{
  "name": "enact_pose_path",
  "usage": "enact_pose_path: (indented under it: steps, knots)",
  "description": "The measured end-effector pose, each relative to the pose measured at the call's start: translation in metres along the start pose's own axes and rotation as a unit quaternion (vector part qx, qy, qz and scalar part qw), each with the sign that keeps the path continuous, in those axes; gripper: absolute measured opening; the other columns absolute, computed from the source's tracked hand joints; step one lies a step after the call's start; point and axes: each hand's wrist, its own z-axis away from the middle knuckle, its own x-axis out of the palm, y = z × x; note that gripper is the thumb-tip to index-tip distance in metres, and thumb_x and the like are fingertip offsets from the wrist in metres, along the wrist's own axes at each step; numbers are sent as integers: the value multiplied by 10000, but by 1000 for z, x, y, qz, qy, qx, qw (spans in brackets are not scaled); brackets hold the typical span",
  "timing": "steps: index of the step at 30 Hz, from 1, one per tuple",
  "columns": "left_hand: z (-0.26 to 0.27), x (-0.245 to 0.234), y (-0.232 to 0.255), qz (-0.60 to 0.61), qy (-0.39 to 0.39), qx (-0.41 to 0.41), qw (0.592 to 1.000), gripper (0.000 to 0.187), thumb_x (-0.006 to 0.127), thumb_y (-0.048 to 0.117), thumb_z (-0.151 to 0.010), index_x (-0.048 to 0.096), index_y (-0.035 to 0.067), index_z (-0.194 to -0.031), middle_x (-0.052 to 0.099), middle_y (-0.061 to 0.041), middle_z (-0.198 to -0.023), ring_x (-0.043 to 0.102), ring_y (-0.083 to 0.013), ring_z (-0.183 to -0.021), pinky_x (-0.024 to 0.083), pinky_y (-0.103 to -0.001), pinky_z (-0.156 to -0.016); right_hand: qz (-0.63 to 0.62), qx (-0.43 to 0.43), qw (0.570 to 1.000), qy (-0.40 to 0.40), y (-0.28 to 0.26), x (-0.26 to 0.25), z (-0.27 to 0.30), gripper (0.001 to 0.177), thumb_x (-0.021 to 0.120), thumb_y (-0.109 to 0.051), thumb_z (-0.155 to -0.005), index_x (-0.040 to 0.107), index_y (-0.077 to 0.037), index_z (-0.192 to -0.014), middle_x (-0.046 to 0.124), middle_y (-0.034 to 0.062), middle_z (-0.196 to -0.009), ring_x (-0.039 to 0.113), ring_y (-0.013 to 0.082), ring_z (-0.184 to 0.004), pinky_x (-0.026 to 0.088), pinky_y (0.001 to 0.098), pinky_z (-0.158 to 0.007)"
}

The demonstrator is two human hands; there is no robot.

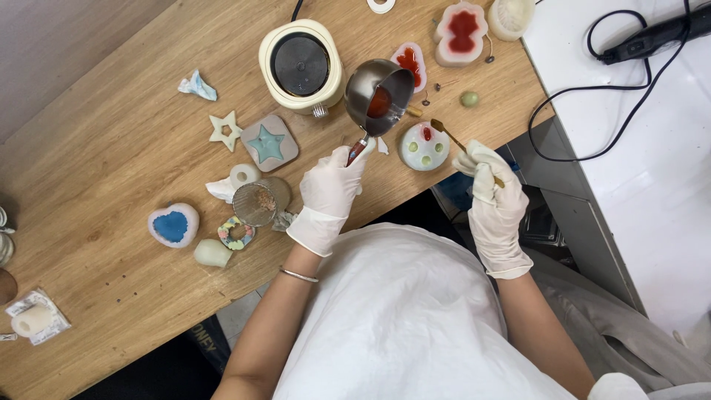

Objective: Pouring melted red wax into silicone molds and cleaning the melting pot.

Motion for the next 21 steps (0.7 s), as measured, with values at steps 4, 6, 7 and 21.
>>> enact_pose_path:
  steps: [4,6,7,21]
  knots:
    - [2,5,5,11,24,33,999,336,600,441,-1001,655,146,-851,649,-16,-554,678,-263,-529,521,-427,-513,-105,63,992,10,-32,11,-17,301,481,-123,-1153,570,80,-1357,703,188,-1259,724,274,-1141,576,390,-1074]
    - [2,-2,19,28,17,33,999,375,632,479,-978,647,144,-811,658,-45,-574,682,-273,-527,520,-435,-496,-164,84,983,23,-30,17,-26,308,495,-144,-1146,579,90,-1328,699,202,-1245,732,285,-1107,583,414,-1066]
    - [2,1,19,27,17,34,999,375,632,479,-978,647,144,-811,658,-45,-574,682,-273,-527,520,-435,-496,-164,83,983,24,-24,18,-28,308,495,-144,-1146,579,90,-1328,699,202,-1245,732,285,-1107,583,414,-1066]
    - [9,17,25,-50,89,98,990,344,690,450,-956,654,142,-806,650,-122,-606,670,-333,-557,519,-451,-468,-297,181,935,77,11,27,-30,374,481,-185,-1115,562,130,-1300,686,242,-1188,744,292,-999,629,401,-951]
